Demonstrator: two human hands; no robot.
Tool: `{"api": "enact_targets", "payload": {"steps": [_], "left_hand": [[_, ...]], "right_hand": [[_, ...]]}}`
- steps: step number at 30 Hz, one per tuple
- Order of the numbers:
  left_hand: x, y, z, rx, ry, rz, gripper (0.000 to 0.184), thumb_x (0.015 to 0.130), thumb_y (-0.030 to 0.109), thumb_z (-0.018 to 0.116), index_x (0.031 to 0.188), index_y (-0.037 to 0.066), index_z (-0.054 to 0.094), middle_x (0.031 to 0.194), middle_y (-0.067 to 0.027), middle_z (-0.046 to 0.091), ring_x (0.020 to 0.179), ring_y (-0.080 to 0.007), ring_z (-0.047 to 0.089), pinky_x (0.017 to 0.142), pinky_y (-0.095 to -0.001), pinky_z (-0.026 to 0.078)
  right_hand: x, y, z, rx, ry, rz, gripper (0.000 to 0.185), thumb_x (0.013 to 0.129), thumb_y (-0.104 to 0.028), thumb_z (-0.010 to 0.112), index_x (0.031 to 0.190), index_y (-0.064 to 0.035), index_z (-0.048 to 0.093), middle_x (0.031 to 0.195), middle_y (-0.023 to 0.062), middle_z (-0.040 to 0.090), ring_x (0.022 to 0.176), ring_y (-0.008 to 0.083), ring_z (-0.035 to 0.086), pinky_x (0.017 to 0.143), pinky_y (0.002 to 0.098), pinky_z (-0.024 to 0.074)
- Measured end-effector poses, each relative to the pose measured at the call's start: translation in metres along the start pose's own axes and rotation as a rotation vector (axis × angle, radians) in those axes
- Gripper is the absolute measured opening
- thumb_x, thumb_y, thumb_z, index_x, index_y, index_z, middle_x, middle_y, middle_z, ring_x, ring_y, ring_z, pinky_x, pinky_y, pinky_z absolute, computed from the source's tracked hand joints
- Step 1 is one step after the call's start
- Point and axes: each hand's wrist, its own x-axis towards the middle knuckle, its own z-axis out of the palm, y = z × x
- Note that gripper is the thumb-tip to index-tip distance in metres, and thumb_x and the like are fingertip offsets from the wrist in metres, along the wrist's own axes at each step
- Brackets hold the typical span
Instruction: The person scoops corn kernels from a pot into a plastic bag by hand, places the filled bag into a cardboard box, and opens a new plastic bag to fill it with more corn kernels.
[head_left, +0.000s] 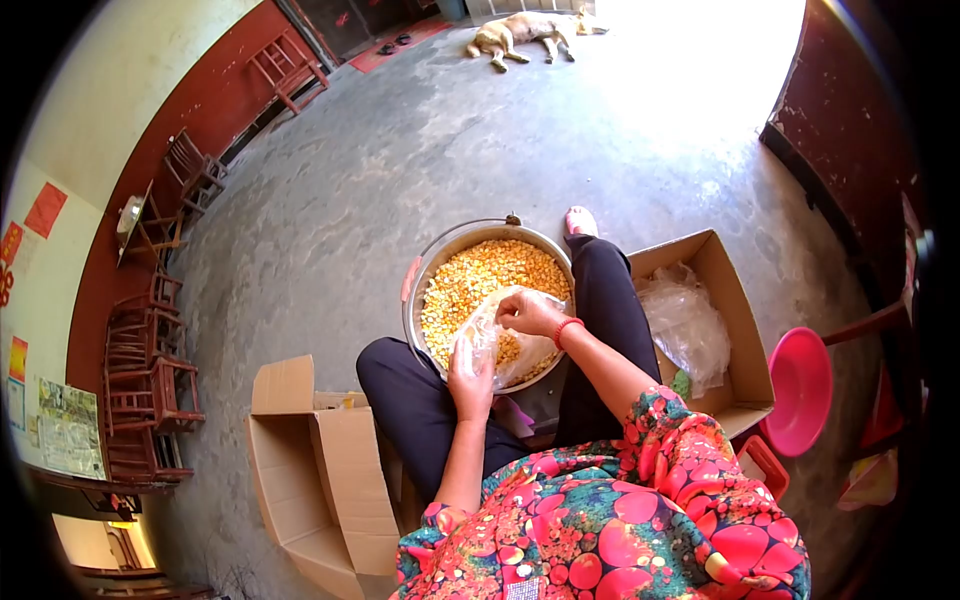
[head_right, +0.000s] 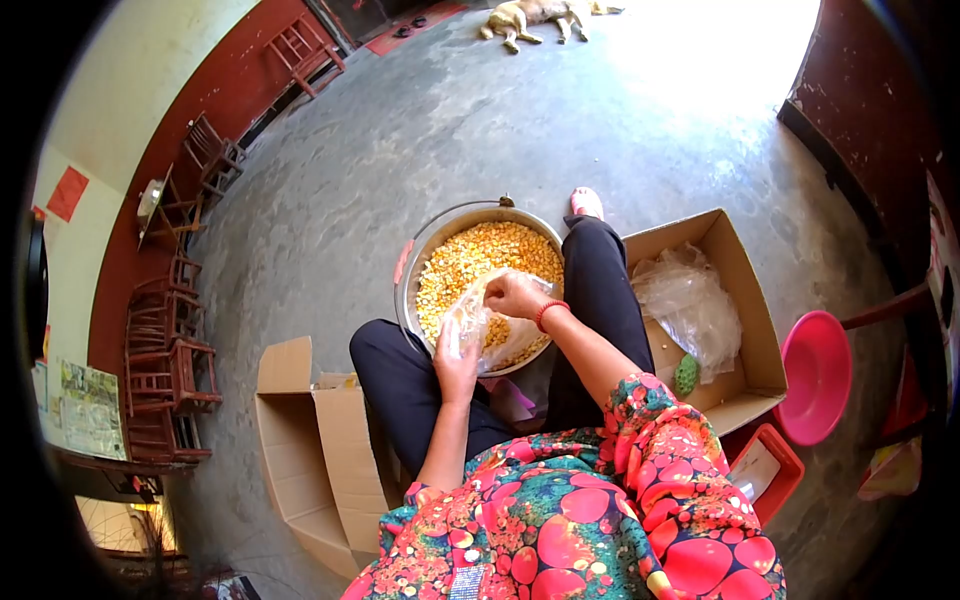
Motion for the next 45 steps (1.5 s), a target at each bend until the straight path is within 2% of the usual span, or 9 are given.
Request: {"api": "enact_targets", "payload": {"steps": [4,7,11,19,25,31,34,39,45], "left_hand": [[-0.008,-0.017,0.009,-0.091,-0.176,-0.239,0.034,0.072,0.004,0.056,0.105,-0.003,0.053,0.087,-0.0105,0.061,0.075,-0.0134,0.056,0.073,-0.0267,0.043],[-0.009,-0.015,0.008,-0.116,-0.193,-0.194,0.024,0.075,0.005,0.054,0.098,-0.002,0.058,0.086,-0.0075,0.061,0.072,-0.0099,0.054,0.068,-0.0244,0.043],[-0.007,-0.014,0.005,-0.188,-0.254,-0.386,0.018,0.078,0.006,0.051,0.091,-0.003,0.06,0.087,-0.0146,0.061,0.085,-0.0189,0.058,0.075,-0.0276,0.044],[-0.006,-0.01,0.004,-0.23,-0.261,-0.446,0.019,0.081,0.012,0.052,0.092,-0.001,0.06,0.071,-0.0037,0.06,0.06,-0.0065,0.05,0.056,-0.0206,0.041],[-0.008,-0.009,0.007,-0.283,-0.306,-0.421,0.019,0.082,0.012,0.051,0.093,0.0,0.06,0.076,-0.0041,0.06,0.063,-0.0069,0.052,0.058,-0.021,0.043],[-0.009,-0.01,0.007,-0.319,-0.303,-0.439,0.018,0.082,0.01,0.051,0.093,-0.001,0.06,0.078,-0.0034,0.059,0.066,-0.0071,0.052,0.061,-0.0214,0.042],[-0.008,-0.012,0.008,-0.247,-0.3,-0.398,0.019,0.082,0.012,0.051,0.093,-0.001,0.06,0.084,-0.0074,0.062,0.072,-0.0095,0.055,0.066,-0.023,0.043],[-0.007,-0.02,0.01,-0.239,-0.276,-0.427,0.02,0.083,0.012,0.05,0.094,-0.002,0.06,0.087,-0.0082,0.062,0.077,-0.0111,0.056,0.071,-0.0245,0.043],[-0.006,-0.023,0.01,-0.318,-0.198,-0.479,0.022,0.084,0.01,0.047,0.1,-0.002,0.056,0.074,-0.0021,0.057,0.064,-0.0076,0.05,0.061,-0.0207,0.042]], "right_hand": [[0.006,-0.013,-0.006,0.371,0.054,0.085,0.019,0.073,-0.02,0.055,0.085,-0.0056,0.061,0.07,0.0032,0.06,0.063,0.01,0.055,0.06,0.026,0.0454],[0.012,0.006,-0.004,0.025,0.457,0.012,0.02,0.076,-0.02,0.05,0.087,-0.0061,0.06,0.082,0.0099,0.061,0.072,0.0232,0.059,0.065,0.0343,0.0466],[0.015,0.035,0.007,-0.628,-0.161,0.381,0.02,0.067,-0.021,0.057,0.08,-0.0079,0.064,0.077,0.0163,0.06,0.073,0.03,0.059,0.068,0.0367,0.0469],[0.023,0.032,0.004,-0.31,0.377,0.217,0.017,0.068,-0.017,0.056,0.083,-0.0102,0.058,0.087,0.0137,0.056,0.083,0.0313,0.056,0.071,0.0398,0.0457],[0.036,0.018,0.021,-0.339,0.25,0.255,0.035,0.074,-0.026,0.054,0.105,-0.012,0.047,0.107,0.0176,0.044,0.087,0.0343,0.054,0.072,0.0416,0.0452],[0.039,0.032,0.042,-0.431,0.154,0.244,0.027,0.073,-0.026,0.054,0.095,-0.0101,0.055,0.09,0.0176,0.055,0.079,0.0332,0.057,0.069,0.0407,0.0462],[0.041,0.049,0.035,-0.132,0.357,0.257,0.017,0.071,-0.022,0.053,0.077,-0.0084,0.062,0.069,0.0146,0.059,0.07,0.0275,0.058,0.068,0.0365,0.0457],[0.036,0.041,0.002,0.641,0.259,0.547,0.017,0.079,-0.02,0.049,0.081,-0.0064,0.059,0.055,0.0024,0.053,0.053,0.0103,0.053,0.041,0.0247,0.0412],[0.021,-0.024,-0.017,0.681,-0.372,0.294,0.016,0.079,-0.02,0.049,0.084,-0.0079,0.058,0.065,0.0006,0.051,0.05,0.0077,0.047,0.043,0.0205,0.039]]}}
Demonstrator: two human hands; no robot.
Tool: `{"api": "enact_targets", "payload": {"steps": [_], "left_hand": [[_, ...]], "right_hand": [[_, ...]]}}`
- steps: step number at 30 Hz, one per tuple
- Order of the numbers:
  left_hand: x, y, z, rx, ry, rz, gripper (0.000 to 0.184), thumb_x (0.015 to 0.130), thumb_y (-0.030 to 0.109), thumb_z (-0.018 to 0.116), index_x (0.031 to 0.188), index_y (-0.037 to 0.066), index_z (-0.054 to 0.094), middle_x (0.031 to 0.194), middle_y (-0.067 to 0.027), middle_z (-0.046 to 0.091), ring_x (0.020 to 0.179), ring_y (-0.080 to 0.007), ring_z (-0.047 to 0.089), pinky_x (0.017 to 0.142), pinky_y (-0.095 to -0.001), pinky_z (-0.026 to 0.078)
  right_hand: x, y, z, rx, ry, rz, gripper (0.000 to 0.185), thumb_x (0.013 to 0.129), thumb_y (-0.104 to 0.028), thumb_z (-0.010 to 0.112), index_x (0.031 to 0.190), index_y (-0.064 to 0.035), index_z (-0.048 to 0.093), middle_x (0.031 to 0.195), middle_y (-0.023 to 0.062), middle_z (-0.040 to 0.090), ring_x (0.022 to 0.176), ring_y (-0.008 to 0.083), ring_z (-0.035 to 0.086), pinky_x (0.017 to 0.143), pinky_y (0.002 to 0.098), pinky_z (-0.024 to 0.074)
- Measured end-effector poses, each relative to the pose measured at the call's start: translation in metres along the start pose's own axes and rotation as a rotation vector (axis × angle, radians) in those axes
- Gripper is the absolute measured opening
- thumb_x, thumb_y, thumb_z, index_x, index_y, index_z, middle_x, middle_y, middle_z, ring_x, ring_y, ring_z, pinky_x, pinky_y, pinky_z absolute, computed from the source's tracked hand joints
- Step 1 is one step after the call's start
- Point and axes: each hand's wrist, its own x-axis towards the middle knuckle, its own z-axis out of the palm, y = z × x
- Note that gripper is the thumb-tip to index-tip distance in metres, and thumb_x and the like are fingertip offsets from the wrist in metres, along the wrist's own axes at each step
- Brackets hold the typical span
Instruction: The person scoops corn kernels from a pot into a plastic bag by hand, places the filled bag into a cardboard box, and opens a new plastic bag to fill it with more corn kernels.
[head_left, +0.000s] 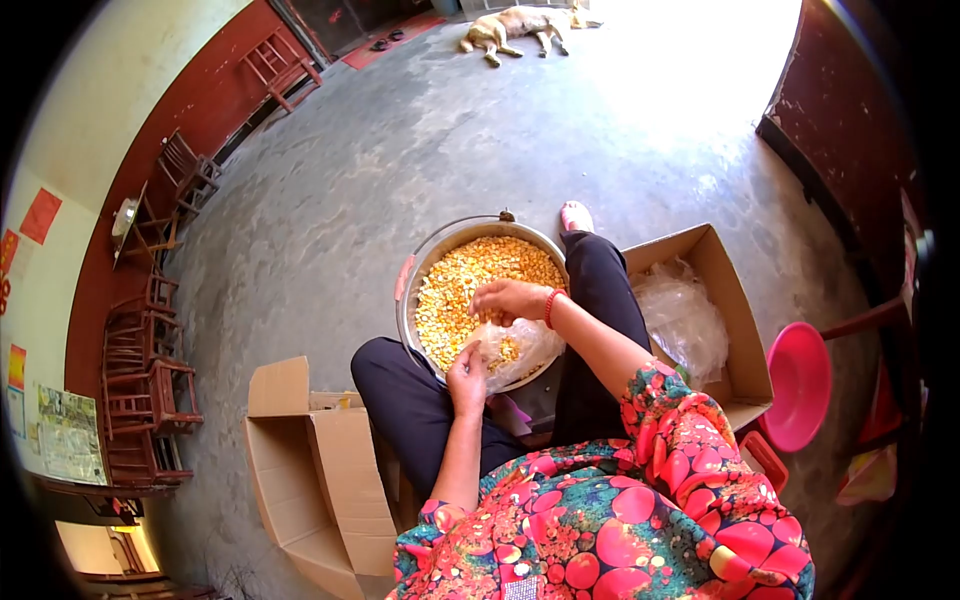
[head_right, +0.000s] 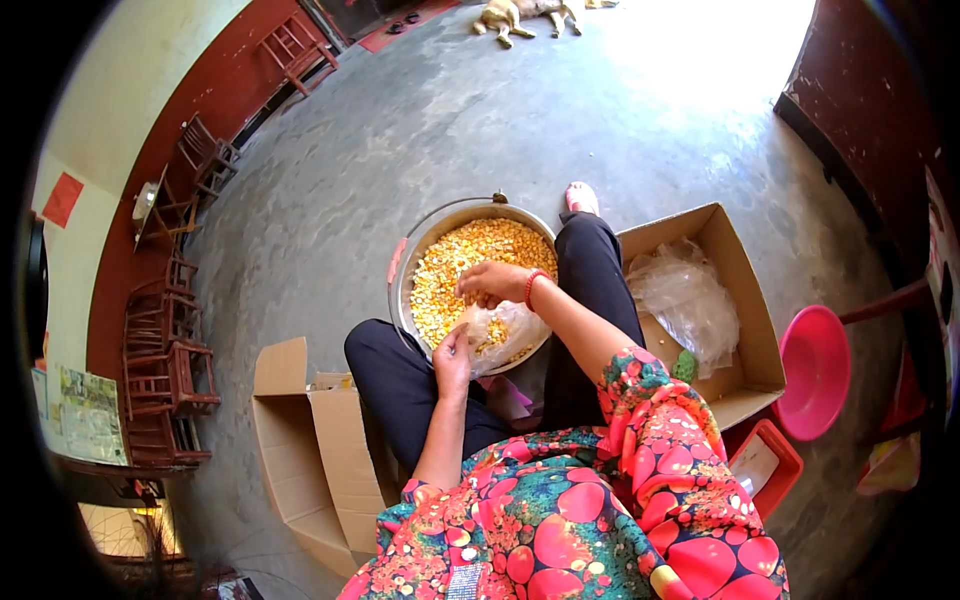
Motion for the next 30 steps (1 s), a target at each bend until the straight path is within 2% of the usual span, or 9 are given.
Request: {"api": "enact_targets", "payload": {"steps": [4,8,10,14,19,22,24,26,30], "left_hand": [[0.003,-0.007,-0.003,-0.07,0.02,-0.082,0.022,0.085,0.01,0.045,0.1,-0.002,0.056,0.074,-0.0014,0.057,0.065,-0.0066,0.05,0.059,-0.0195,0.041],[-0.001,0.004,-0.001,-0.094,0.015,-0.11,0.021,0.085,0.009,0.045,0.1,-0.001,0.056,0.069,0.0002,0.056,0.054,-0.0034,0.043,0.049,-0.0176,0.036],[0.002,-0.003,0.002,-0.113,0.065,0.019,0.021,0.084,0.01,0.046,0.1,0.0,0.056,0.068,0.0015,0.055,0.05,-0.0023,0.04,0.046,-0.0181,0.034],[0.0,-0.002,0.0,-0.116,-0.017,-0.024,0.021,0.084,0.012,0.047,0.099,0.002,0.057,0.072,0.0031,0.055,0.051,-0.002,0.04,0.044,-0.0162,0.033],[-0.001,0.002,0.001,-0.133,-0.022,-0.102,0.022,0.085,0.013,0.047,0.103,0.004,0.055,0.073,0.0012,0.055,0.048,-0.0011,0.037,0.042,-0.0151,0.031],[-0.003,0.01,0.0,-0.162,-0.004,-0.092,0.023,0.085,0.01,0.045,0.105,0.004,0.055,0.074,0.0,0.056,0.048,-0.0018,0.038,0.043,-0.0158,0.032],[-0.006,0.016,0.0,-0.203,0.002,-0.099,0.024,0.085,0.008,0.045,0.106,0.003,0.054,0.076,-0.0012,0.057,0.048,-0.0026,0.038,0.045,-0.0166,0.033],[-0.007,0.022,0.0,-0.207,0.031,-0.03,0.026,0.084,0.005,0.043,0.108,0.003,0.052,0.079,-0.0022,0.057,0.055,-0.0037,0.044,0.047,-0.0162,0.035],[-0.009,0.03,0.001,-0.209,0.064,0.043,0.026,0.084,0.003,0.042,0.109,0.004,0.051,0.083,-0.0032,0.057,0.068,-0.0061,0.051,0.055,-0.0171,0.038]], "right_hand": [[-0.011,0.003,0.022,-0.251,-0.328,0.034,0.019,0.082,-0.018,0.042,0.087,-0.0054,0.055,0.067,0.0013,0.053,0.052,0.0082,0.048,0.046,0.0209,0.0408],[-0.019,0.008,0.036,-0.492,-0.353,0.247,0.023,0.079,-0.019,0.044,0.093,-0.007,0.057,0.079,0.0044,0.058,0.066,0.0145,0.058,0.051,0.0257,0.0484],[-0.022,0.011,0.038,-0.543,-0.307,0.293,0.024,0.078,-0.018,0.045,0.094,-0.0056,0.058,0.08,0.0062,0.059,0.066,0.0149,0.059,0.052,0.0271,0.0501],[-0.027,-0.005,0.03,-0.685,-0.234,0.176,0.022,0.074,-0.019,0.051,0.089,-0.0046,0.061,0.078,0.0105,0.06,0.06,0.0182,0.06,0.05,0.0292,0.051],[-0.009,-0.006,0.005,-0.68,0.181,-0.092,0.02,0.073,-0.013,0.048,0.087,-0.0086,0.063,0.072,0.0093,0.062,0.054,0.0185,0.06,0.047,0.028,0.049],[0.013,0.015,-0.021,-0.808,0.607,-0.34,0.014,0.071,-0.012,0.051,0.078,-0.0092,0.062,0.075,0.0135,0.061,0.069,0.0264,0.06,0.063,0.0338,0.0484],[0.021,0.028,-0.038,-0.878,0.774,-0.288,0.012,0.071,-0.012,0.051,0.075,-0.0087,0.061,0.078,0.0142,0.06,0.08,0.028,0.057,0.073,0.0354,0.0451],[0.018,0.04,-0.05,-0.951,0.768,-0.024,0.024,0.071,-0.008,0.047,0.093,-0.008,0.056,0.103,0.0176,0.05,0.088,0.0324,0.054,0.076,0.0385,0.0434],[0.022,0.053,-0.041,-1.089,0.764,0.144,0.033,0.069,-0.009,0.052,0.102,-0.0096,0.05,0.101,0.0178,0.048,0.088,0.0329,0.054,0.074,0.0397,0.0449]]}}
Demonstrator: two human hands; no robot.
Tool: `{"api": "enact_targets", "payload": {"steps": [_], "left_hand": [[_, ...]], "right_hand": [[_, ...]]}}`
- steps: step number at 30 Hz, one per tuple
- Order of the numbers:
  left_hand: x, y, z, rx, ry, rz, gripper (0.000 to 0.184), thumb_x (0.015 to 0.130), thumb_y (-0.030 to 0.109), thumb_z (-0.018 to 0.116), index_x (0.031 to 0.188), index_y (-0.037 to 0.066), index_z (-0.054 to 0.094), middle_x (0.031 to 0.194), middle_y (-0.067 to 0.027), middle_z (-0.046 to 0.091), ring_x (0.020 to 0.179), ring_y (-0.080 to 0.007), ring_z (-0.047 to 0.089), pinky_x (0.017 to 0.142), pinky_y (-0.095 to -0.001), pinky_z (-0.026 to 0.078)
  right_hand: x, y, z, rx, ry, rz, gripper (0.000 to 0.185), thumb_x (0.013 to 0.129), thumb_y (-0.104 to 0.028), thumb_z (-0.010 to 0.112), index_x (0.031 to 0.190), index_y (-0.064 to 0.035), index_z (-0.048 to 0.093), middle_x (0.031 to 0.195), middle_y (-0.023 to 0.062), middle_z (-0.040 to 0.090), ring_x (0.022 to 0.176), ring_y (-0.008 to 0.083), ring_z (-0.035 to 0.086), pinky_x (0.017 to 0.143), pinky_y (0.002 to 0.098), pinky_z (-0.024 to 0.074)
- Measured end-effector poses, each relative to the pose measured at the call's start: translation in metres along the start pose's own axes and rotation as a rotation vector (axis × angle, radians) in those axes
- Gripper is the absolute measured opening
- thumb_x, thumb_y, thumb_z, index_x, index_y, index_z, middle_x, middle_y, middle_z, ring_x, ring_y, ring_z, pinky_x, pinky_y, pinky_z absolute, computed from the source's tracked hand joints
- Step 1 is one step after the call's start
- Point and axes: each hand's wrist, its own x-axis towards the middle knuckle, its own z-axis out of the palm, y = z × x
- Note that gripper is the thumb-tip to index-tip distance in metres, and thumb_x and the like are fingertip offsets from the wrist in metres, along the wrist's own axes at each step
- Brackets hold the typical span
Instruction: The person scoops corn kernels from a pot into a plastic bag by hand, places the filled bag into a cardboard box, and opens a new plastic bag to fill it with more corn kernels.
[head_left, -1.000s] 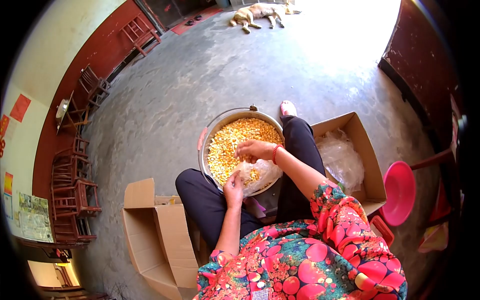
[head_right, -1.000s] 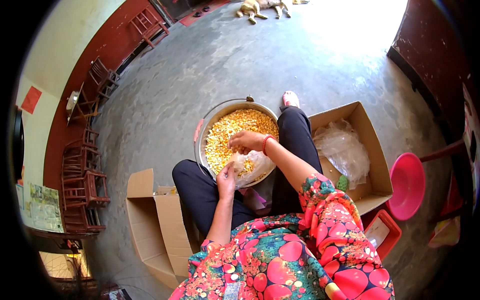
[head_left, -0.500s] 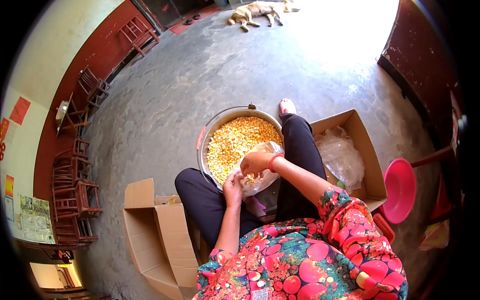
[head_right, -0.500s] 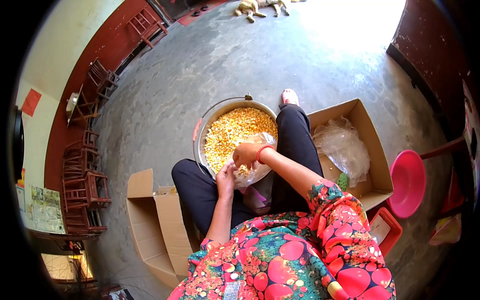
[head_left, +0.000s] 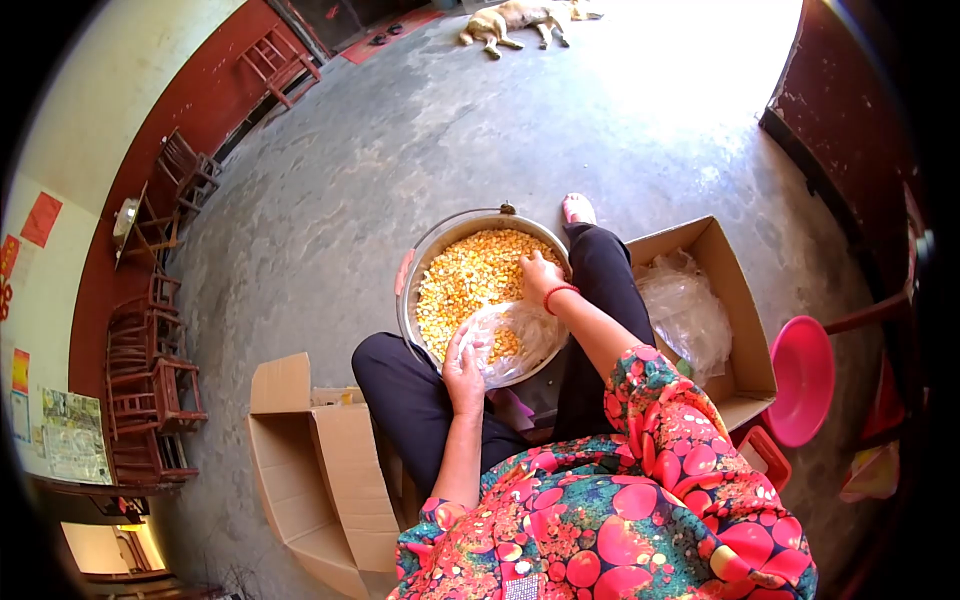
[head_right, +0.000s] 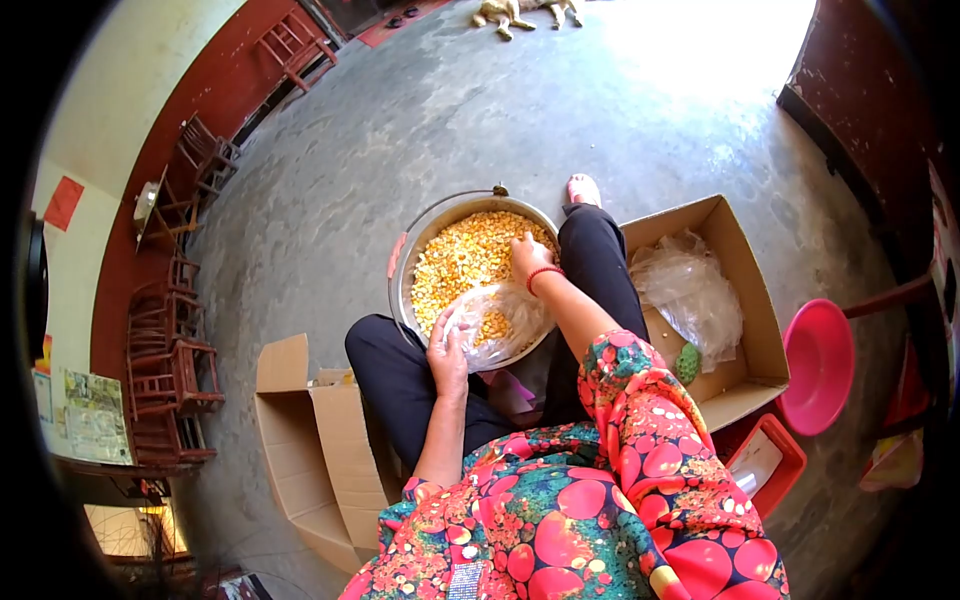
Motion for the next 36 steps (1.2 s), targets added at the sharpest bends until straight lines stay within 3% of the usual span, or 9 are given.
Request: {"api": "enact_targets", "payload": {"steps": [2,9,11,19,22,25,28,32,36], "left_hand": [[0.0,-0.003,-0.001,0.002,-0.016,0.094,0.024,0.085,0.003,0.041,0.105,0.004,0.053,0.088,-0.0033,0.057,0.08,-0.0082,0.052,0.063,-0.0177,0.04],[0.002,-0.016,-0.002,-0.005,-0.119,-0.016,0.019,0.084,0.002,0.043,0.095,0.002,0.058,0.09,-0.0041,0.058,0.079,-0.0088,0.052,0.068,-0.0195,0.041],[0.003,-0.019,-0.004,0.075,-0.125,-0.135,0.018,0.083,0.002,0.044,0.094,0.001,0.059,0.087,-0.0048,0.058,0.078,-0.0093,0.052,0.067,-0.0204,0.041],[0.006,-0.029,-0.008,0.112,-0.039,-0.057,0.021,0.08,0.002,0.046,0.098,0.0,0.057,0.087,-0.006,0.058,0.079,-0.0104,0.053,0.069,-0.0215,0.042],[0.009,-0.027,-0.01,0.112,0.035,0.043,0.023,0.08,0.001,0.046,0.101,-0.002,0.055,0.09,-0.007,0.058,0.081,-0.0105,0.053,0.067,-0.0208,0.044],[0.008,-0.02,-0.01,-0.061,0.078,-0.111,0.027,0.081,0.005,0.049,0.107,0.001,0.053,0.092,-0.0041,0.056,0.069,-0.0067,0.051,0.055,-0.0177,0.041],[0.01,-0.03,-0.012,-0.047,0.038,-0.123,0.027,0.081,0.005,0.049,0.107,0.001,0.052,0.092,-0.0041,0.056,0.07,-0.0068,0.051,0.056,-0.0179,0.041],[0.007,-0.025,-0.01,-0.035,0.036,-0.122,0.028,0.08,0.005,0.049,0.108,0.001,0.052,0.092,-0.005,0.055,0.073,-0.0075,0.051,0.056,-0.0185,0.042],[0.008,-0.03,-0.01,-0.028,0.011,-0.188,0.029,0.08,0.004,0.048,0.108,-0.001,0.051,0.09,-0.0053,0.055,0.061,-0.006,0.049,0.049,-0.0187,0.041]], "right_hand": [[-0.009,-0.006,0.002,0.012,-0.06,0.019,0.035,0.069,-0.011,0.053,0.104,-0.0088,0.048,0.103,0.0187,0.047,0.089,0.0334,0.054,0.074,0.0399,0.0451],[-0.005,0.004,0.025,-0.071,-0.169,-0.194,0.037,0.073,-0.031,0.053,0.1,-0.0054,0.051,0.091,0.0183,0.056,0.089,0.0312,0.054,0.076,0.039,0.0439],[-0.004,0.004,0.028,-0.061,-0.165,-0.199,0.034,0.073,-0.03,0.053,0.097,-0.0053,0.053,0.09,0.0184,0.057,0.087,0.031,0.055,0.076,0.0386,0.0438],[-0.001,0.009,0.032,0.036,-0.09,-0.16,0.022,0.073,-0.022,0.051,0.08,-0.0029,0.06,0.075,0.0168,0.06,0.075,0.0318,0.057,0.07,0.0385,0.0446],[-0.001,0.007,0.024,0.285,0.138,-0.086,0.021,0.074,-0.021,0.051,0.077,-0.0021,0.06,0.066,0.0135,0.06,0.061,0.0264,0.058,0.058,0.0351,0.0463],[0.002,0.005,0.01,0.968,-0.054,0.221,0.018,0.077,-0.02,0.054,0.071,-0.0033,0.057,0.054,0.0015,0.049,0.042,0.0075,0.045,0.038,0.0222,0.0365],[-0.001,0.001,-0.004,1.147,-0.15,0.254,0.015,0.076,-0.019,0.055,0.071,-0.0053,0.056,0.054,0.0008,0.049,0.041,0.0079,0.044,0.038,0.0221,0.0361],[-0.012,-0.019,-0.036,1.401,-0.3,0.069,0.019,0.078,-0.022,0.055,0.086,-0.0044,0.056,0.069,0.0048,0.056,0.057,0.0123,0.054,0.05,0.0248,0.0459],[-0.026,-0.029,-0.042,1.411,-0.643,-0.169,0.019,0.082,-0.021,0.052,0.09,-0.0047,0.055,0.082,0.0038,0.056,0.07,0.0122,0.055,0.06,0.0259,0.0474]]}}
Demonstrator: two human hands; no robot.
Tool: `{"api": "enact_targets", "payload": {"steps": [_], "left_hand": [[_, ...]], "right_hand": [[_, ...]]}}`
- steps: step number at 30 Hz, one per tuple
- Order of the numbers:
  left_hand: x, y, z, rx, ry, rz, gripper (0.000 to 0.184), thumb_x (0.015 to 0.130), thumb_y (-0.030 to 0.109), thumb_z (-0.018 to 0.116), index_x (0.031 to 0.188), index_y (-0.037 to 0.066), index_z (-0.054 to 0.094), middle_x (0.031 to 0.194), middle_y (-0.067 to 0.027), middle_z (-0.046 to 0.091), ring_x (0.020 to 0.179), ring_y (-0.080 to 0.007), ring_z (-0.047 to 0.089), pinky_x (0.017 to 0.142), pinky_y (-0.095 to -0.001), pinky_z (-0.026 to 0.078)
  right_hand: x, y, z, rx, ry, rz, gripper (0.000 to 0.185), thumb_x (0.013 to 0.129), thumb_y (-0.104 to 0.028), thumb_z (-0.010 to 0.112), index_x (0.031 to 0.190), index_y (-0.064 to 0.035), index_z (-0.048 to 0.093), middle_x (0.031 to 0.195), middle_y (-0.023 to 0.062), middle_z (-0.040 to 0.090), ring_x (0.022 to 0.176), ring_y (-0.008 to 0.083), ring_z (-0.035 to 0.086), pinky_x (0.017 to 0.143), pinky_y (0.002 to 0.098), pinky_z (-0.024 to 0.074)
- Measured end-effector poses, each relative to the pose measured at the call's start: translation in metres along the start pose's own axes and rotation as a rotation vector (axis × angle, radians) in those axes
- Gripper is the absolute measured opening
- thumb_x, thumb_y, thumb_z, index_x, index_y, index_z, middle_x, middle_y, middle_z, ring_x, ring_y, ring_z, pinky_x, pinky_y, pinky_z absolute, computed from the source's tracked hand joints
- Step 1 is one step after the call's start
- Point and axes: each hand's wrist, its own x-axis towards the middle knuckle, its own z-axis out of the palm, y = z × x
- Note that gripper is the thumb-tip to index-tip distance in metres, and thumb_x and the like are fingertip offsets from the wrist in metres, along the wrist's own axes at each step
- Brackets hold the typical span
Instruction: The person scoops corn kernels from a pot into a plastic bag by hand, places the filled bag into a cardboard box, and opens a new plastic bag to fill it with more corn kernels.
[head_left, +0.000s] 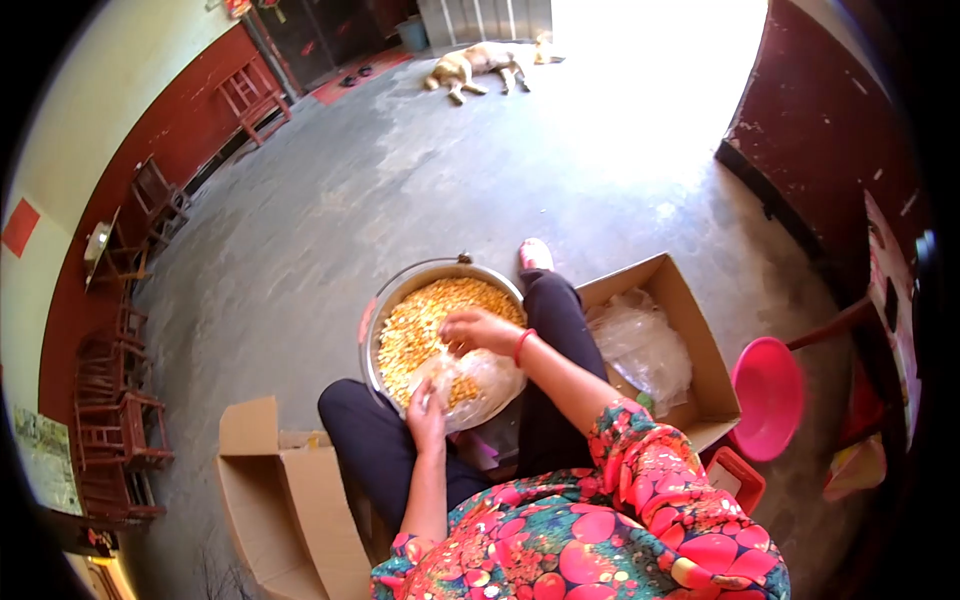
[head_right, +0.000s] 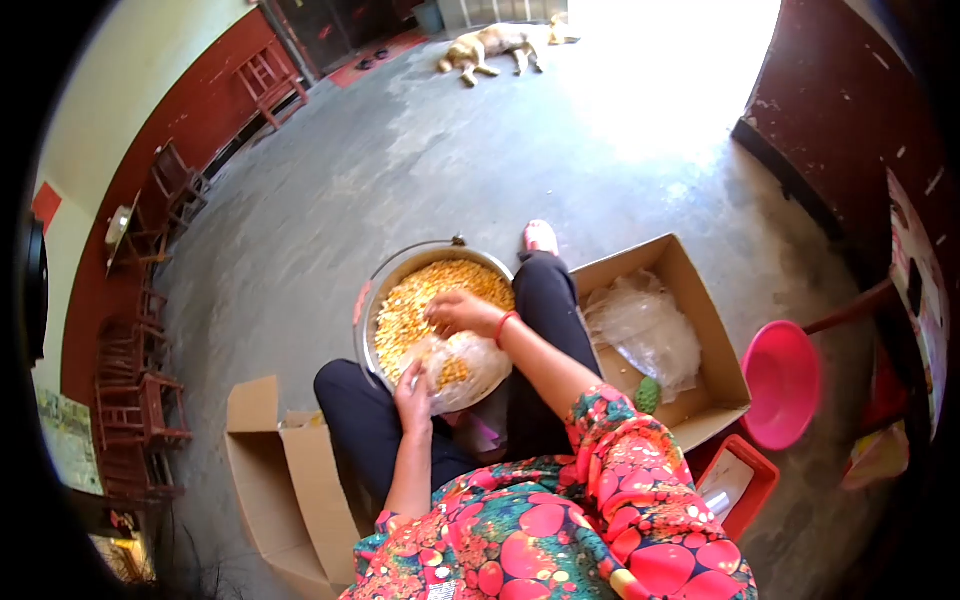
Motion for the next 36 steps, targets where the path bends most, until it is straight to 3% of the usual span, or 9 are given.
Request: {"api": "enact_targets", "payload": {"steps": [4,6,8,14,16,20,26,32,36], "left_hand": [[0.0,0.001,0.002,0.034,0.021,0.06,0.025,0.082,0.009,0.051,0.106,0.0,0.052,0.084,-0.0012,0.055,0.059,-0.0031,0.045,0.049,-0.016,0.036],[0.002,-0.003,0.0,0.048,0.02,0.064,0.026,0.082,0.011,0.052,0.105,0.0,0.052,0.082,-0.001,0.055,0.057,-0.0033,0.045,0.048,-0.0165,0.037],[0.002,-0.003,0.0,0.073,0.035,0.025,0.026,0.082,0.013,0.053,0.106,0.001,0.052,0.079,-0.0005,0.055,0.055,-0.0036,0.044,0.047,-0.0169,0.036],[0.0,0.0,0.0,0.068,-0.001,0.007,0.028,0.08,0.004,0.048,0.107,-0.001,0.051,0.092,-0.0058,0.055,0.061,-0.0066,0.05,0.05,-0.0186,0.041],[0.0,0.001,0.001,0.062,-0.014,0.004,0.028,0.08,0.003,0.048,0.107,-0.001,0.052,0.092,-0.0057,0.055,0.063,-0.0071,0.05,0.051,-0.0187,0.042],[-0.001,0.0,0.001,0.068,-0.03,0.039,0.028,0.079,0.001,0.047,0.106,-0.002,0.052,0.093,-0.0068,0.055,0.072,-0.0089,0.052,0.056,-0.0193,0.044],[0.0,-0.003,-0.001,0.062,-0.035,0.042,0.027,0.078,0.002,0.048,0.105,-0.001,0.053,0.093,-0.008,0.056,0.074,-0.0095,0.053,0.058,-0.0192,0.045],[0.003,-0.008,-0.001,0.028,-0.068,0.048,0.025,0.078,0.001,0.047,0.102,-0.001,0.055,0.088,-0.0049,0.055,0.067,-0.0076,0.051,0.054,-0.0182,0.044],[-0.002,0.0,0.001,0.033,-0.056,0.017,0.026,0.079,0.004,0.05,0.104,0.0,0.054,0.092,-0.0051,0.056,0.068,-0.0072,0.051,0.054,-0.0178,0.042]], "right_hand": [[-0.006,0.014,0.021,-0.382,-0.261,0.001,0.019,0.08,-0.02,0.053,0.087,-0.0031,0.057,0.075,0.0034,0.057,0.069,0.0104,0.052,0.063,0.0241,0.0436],[-0.01,0.015,0.03,-0.798,-0.276,-0.191,0.018,0.079,-0.021,0.053,0.084,-0.0038,0.059,0.071,0.004,0.058,0.066,0.0102,0.051,0.063,0.0254,0.0413],[-0.015,0.01,0.038,-0.847,-0.289,-0.122,0.02,0.078,-0.023,0.054,0.084,-0.0043,0.06,0.071,0.0051,0.059,0.066,0.0116,0.051,0.061,0.028,0.0406],[0.005,0.009,0.013,-0.625,0.207,-0.141,0.018,0.073,-0.017,0.053,0.084,-0.005,0.061,0.071,0.0072,0.06,0.065,0.015,0.056,0.062,0.0279,0.0448],[0.018,0.015,-0.012,-0.828,0.425,-0.328,0.017,0.072,-0.015,0.052,0.083,-0.007,0.061,0.071,0.0095,0.06,0.064,0.0187,0.057,0.06,0.0298,0.0452],[0.02,0.026,-0.043,-1.167,0.861,-0.096,0.014,0.07,-0.011,0.052,0.083,-0.0091,0.056,0.078,0.0149,0.055,0.077,0.0303,0.055,0.065,0.0392,0.0439],[0.021,0.059,-0.034,-1.333,0.757,0.024,0.026,0.071,-0.014,0.05,0.097,-0.0099,0.05,0.1,0.018,0.046,0.085,0.0335,0.055,0.068,0.0421,0.0455],[0.019,0.065,-0.028,-1.435,0.367,0.099,0.028,0.073,-0.026,0.049,0.094,-0.0076,0.054,0.087,0.0177,0.058,0.08,0.0307,0.057,0.068,0.0416,0.0452],[0.025,0.08,-0.035,-1.187,0.481,-0.116,0.023,0.072,-0.022,0.053,0.086,-0.0048,0.058,0.077,0.0191,0.059,0.075,0.0323,0.057,0.068,0.039,0.045]]}}
